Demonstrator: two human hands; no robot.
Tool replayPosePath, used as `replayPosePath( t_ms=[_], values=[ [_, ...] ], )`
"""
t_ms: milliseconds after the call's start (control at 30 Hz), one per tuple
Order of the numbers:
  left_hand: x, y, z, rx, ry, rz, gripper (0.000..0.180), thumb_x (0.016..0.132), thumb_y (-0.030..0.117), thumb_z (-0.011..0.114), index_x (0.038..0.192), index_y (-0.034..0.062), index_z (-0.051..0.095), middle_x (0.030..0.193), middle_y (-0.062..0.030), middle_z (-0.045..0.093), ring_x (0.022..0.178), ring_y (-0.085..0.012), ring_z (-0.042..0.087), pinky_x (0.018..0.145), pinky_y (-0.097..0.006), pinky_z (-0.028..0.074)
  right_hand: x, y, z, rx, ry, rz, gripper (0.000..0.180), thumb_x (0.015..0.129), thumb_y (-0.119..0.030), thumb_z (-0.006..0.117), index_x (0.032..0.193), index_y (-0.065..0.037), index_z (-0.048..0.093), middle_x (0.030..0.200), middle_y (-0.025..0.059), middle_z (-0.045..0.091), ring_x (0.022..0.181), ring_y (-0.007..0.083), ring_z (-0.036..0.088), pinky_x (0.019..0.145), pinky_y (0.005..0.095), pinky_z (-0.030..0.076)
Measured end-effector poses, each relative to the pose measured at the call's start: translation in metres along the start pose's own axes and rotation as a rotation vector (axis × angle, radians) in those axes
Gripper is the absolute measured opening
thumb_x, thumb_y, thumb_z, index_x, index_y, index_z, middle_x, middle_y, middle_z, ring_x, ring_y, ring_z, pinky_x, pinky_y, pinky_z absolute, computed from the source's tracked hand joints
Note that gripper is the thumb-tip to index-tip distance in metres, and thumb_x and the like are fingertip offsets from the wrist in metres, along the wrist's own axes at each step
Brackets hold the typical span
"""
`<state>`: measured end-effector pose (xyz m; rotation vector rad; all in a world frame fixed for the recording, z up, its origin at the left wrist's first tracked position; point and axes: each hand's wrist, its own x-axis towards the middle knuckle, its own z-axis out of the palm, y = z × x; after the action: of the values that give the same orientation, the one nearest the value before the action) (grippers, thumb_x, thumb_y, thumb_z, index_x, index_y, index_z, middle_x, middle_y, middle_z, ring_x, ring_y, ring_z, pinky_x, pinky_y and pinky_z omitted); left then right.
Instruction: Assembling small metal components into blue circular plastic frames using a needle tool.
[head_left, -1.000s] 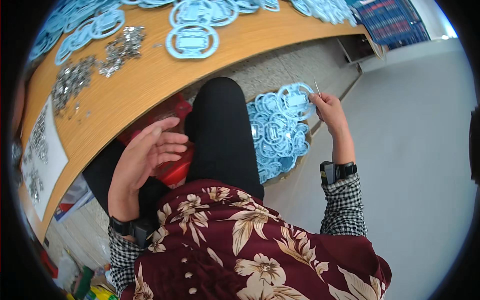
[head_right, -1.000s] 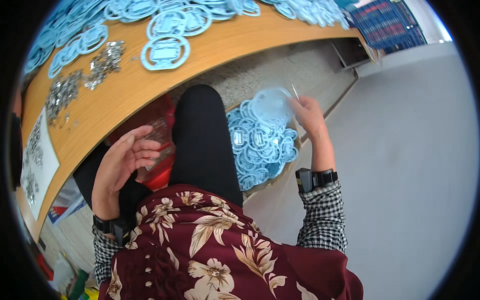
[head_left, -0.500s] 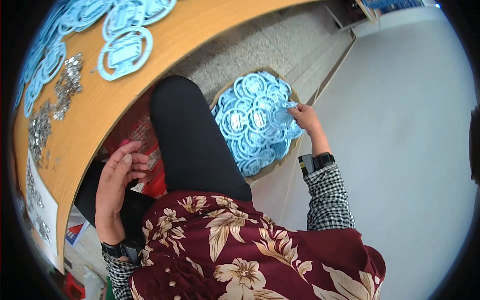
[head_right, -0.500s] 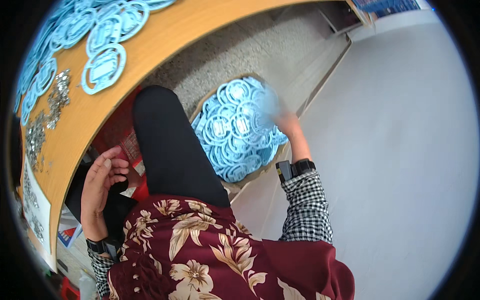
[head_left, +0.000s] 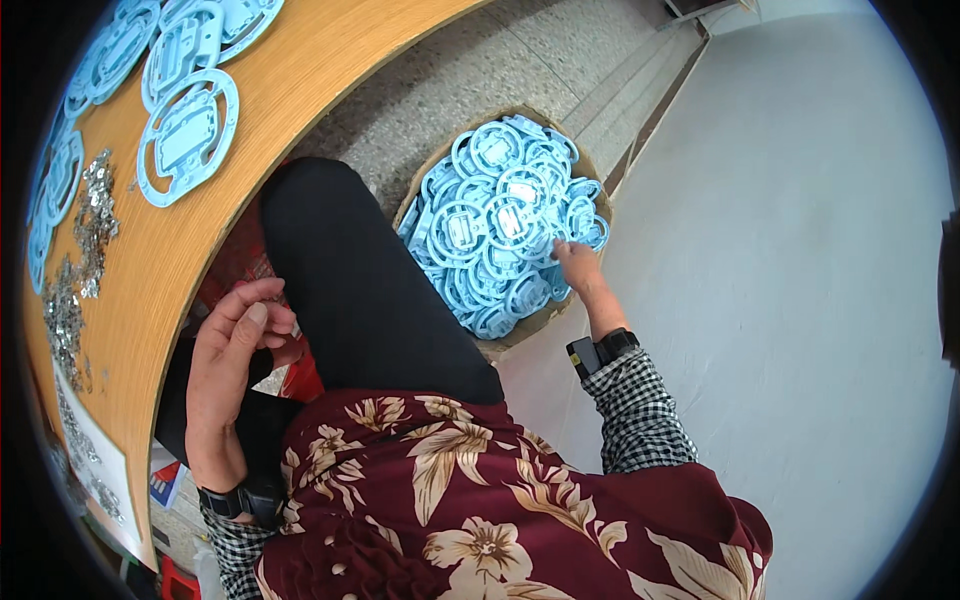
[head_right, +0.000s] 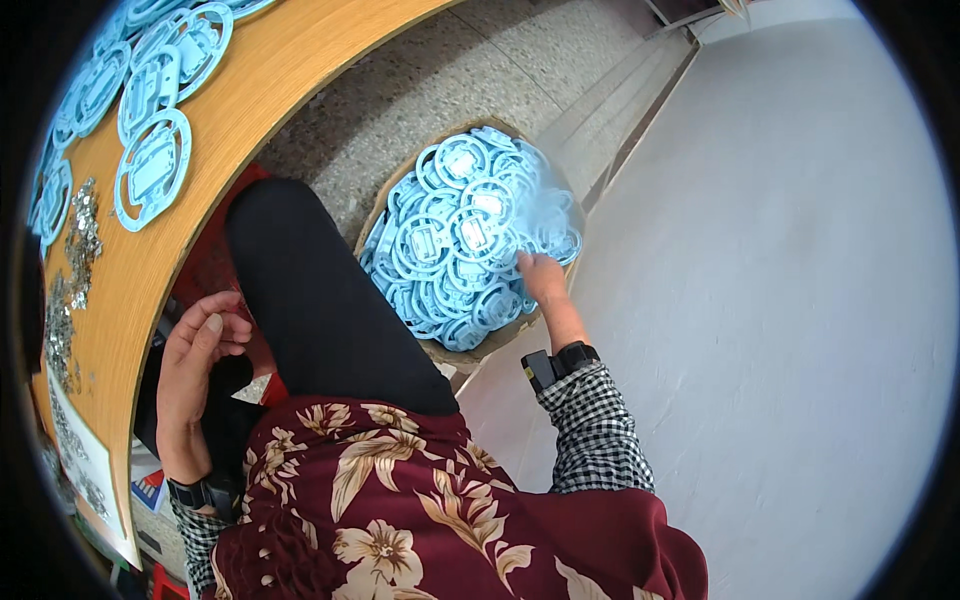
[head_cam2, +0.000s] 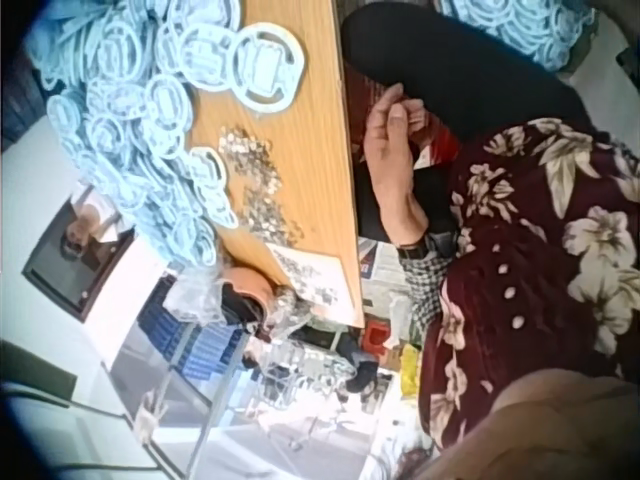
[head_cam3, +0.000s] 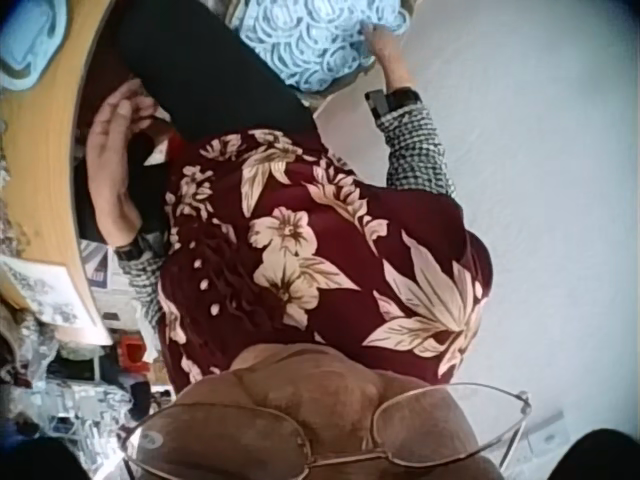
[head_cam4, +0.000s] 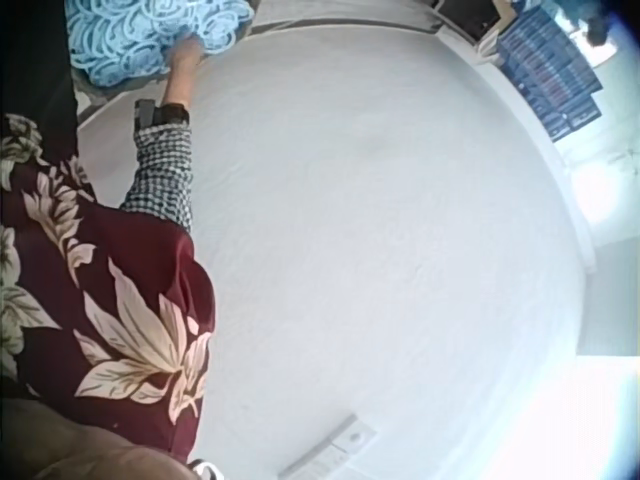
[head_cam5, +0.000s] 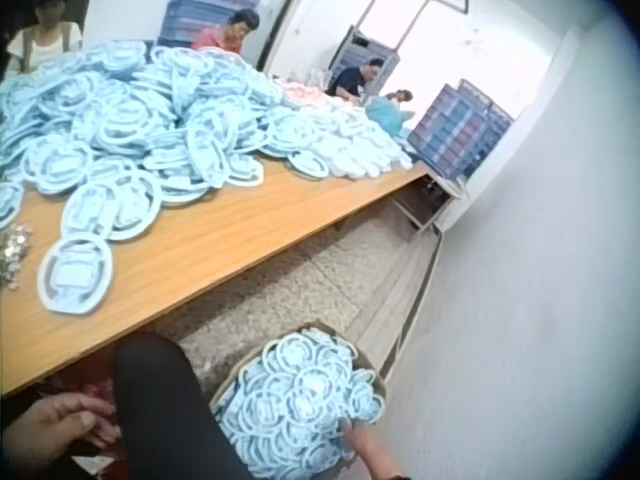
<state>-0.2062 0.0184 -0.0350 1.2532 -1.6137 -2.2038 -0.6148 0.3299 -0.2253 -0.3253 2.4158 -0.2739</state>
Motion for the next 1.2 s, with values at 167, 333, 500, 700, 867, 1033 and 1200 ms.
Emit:
replayPosePath(
  t_ms=[167, 333, 500, 700, 867, 1033, 1200],
  values=[
    [0.013, 0.008, 0.011, 0.105, 0.021, 0.077, 0.028, 0.104, 0.02, 0.053, 0.125, 0.0035, 0.063, 0.093, 0.0004, 0.065, 0.086, -0.0063, 0.059, 0.08, -0.023, 0.047, 0.019, 0.122, 0.033, -0.309, 0.23, -0.049, 0.046, 0.1, -0.037, 0.048, 0.096, 0.005, 0.068, 0.093, 0.0279, 0.07, 0.089, 0.0416, 0.068, 0.08, 0.0508, 0.052],
    [0.02, -0.002, 0.017, 0.162, -0.024, 0.051, 0.025, 0.104, 0.021, 0.056, 0.12, 0.0044, 0.065, 0.089, 0.0022, 0.063, 0.084, -0.0051, 0.057, 0.079, -0.022, 0.046, -0.014, 0.089, 0.033, -0.101, 0.405, 0.152, 0.045, 0.099, -0.037, 0.05, 0.101, 0.006, 0.064, 0.094, 0.0286, 0.069, 0.087, 0.0457, 0.067, 0.079, 0.0512, 0.052],
    [0.025, 0.0, 0.032, 0.201, -0.048, 0.031, 0.024, 0.103, 0.02, 0.057, 0.12, 0.0049, 0.065, 0.088, 0.0032, 0.061, 0.084, -0.0046, 0.056, 0.079, -0.022, 0.046, 0.003, 0.138, 0.044, 0.369, 0.417, 0.326, 0.039, 0.095, -0.033, 0.058, 0.099, 0.005, 0.064, 0.094, 0.025, 0.071, 0.09, 0.0413, 0.069, 0.08, 0.0479, 0.053],
    [0.028, -0.003, 0.042, 0.259, -0.041, 0.044, 0.025, 0.102, 0.02, 0.06, 0.12, 0.0042, 0.064, 0.09, 0.0026, 0.062, 0.084, -0.0051, 0.056, 0.079, -0.023, 0.047, -0.013, 0.103, 0.068, 0.318, 0.397, 0.049, 0.035, 0.089, -0.028, 0.066, 0.101, 0.005, 0.063, 0.089, 0.0222, 0.069, 0.086, 0.0367, 0.069, 0.078, 0.0442, 0.053],
    [0.029, -0.006, 0.037, 0.218, -0.028, 0.008, 0.026, 0.102, 0.022, 0.06, 0.12, 0.0035, 0.064, 0.086, 0.0026, 0.062, 0.082, -0.0049, 0.057, 0.078, -0.023, 0.047, 0.017, 0.14, 0.07, 0.174, 0.689, 0.265, 0.038, 0.088, -0.031, 0.065, 0.096, 0.005, 0.066, 0.091, 0.0255, 0.07, 0.092, 0.0432, 0.068, 0.083, 0.0493, 0.053],
    [0.032, -0.007, 0.04, 0.213, -0.024, 0.002, 0.025, 0.103, 0.021, 0.058, 0.118, 0.0031, 0.065, 0.083, 0.0031, 0.061, 0.079, -0.0043, 0.056, 0.075, -0.021, 0.047, 0.031, 0.152, 0.064, -0.04, 0.299, 0.266, 0.056, 0.092, -0.047, 0.06, 0.1, 0.008, 0.069, 0.103, 0.0311, 0.069, 0.1, 0.0463, 0.066, 0.088, 0.0515, 0.052],
    [0.024, -0.011, 0.047, 0.243, 0.015, 0.025, 0.022, 0.103, 0.02, 0.056, 0.116, 0.0049, 0.064, 0.078, 0.0039, 0.06, 0.071, -0.0029, 0.054, 0.061, -0.018, 0.04, 0.019, 0.137, 0.073, -0.035, 0.374, 0.189, 0.054, 0.095, -0.045, 0.058, 0.099, 0.007, 0.07, 0.1, 0.0318, 0.069, 0.097, 0.048, 0.066, 0.086, 0.0523, 0.051]
  ],
)
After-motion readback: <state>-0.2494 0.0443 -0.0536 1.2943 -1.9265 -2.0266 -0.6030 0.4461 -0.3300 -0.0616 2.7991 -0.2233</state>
